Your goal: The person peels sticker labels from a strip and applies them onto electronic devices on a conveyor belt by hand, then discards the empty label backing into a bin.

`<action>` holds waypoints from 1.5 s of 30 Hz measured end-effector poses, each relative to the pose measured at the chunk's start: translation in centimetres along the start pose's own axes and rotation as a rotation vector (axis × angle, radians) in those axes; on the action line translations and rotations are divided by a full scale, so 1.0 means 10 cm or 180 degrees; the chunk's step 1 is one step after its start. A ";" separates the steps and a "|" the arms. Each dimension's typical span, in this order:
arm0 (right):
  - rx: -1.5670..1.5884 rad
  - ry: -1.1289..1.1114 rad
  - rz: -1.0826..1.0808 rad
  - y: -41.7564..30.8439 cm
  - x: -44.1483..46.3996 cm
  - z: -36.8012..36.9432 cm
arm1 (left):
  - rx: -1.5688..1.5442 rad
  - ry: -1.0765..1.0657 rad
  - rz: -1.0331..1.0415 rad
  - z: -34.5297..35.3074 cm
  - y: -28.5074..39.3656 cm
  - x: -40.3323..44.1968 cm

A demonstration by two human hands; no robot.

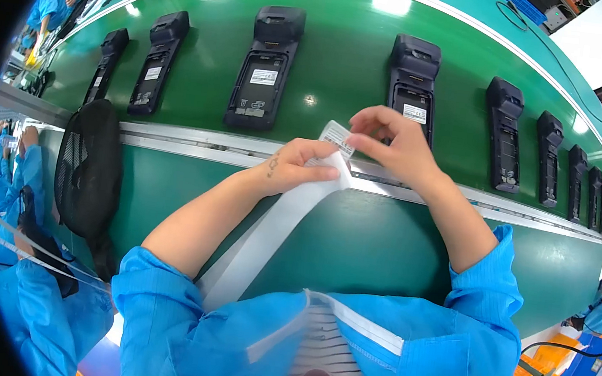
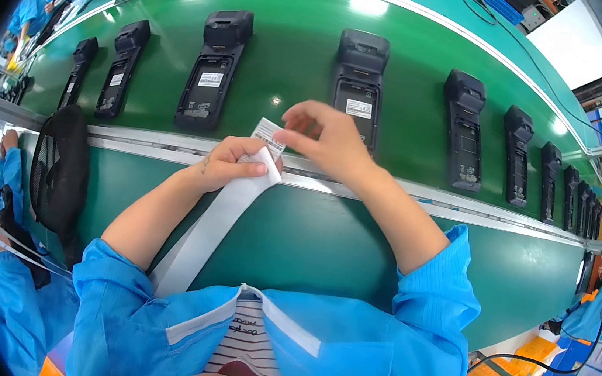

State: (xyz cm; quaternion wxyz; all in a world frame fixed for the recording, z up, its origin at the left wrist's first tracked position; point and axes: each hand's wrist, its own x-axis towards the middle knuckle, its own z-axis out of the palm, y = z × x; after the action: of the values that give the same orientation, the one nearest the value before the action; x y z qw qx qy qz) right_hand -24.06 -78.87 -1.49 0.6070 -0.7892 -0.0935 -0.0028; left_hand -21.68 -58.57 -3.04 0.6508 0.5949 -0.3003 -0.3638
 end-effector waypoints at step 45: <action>0.0939 0.0746 -0.0031 0.19 -0.32 -0.16 | 0.0480 0.0650 -0.0380 0.44 0.04 0.30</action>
State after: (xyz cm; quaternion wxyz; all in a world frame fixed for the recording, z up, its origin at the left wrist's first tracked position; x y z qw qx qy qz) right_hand -26.74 -81.34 -3.26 0.7229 -0.6854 -0.0253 -0.0839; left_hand -23.61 -63.53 -2.31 0.6086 0.6928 -0.2231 -0.3159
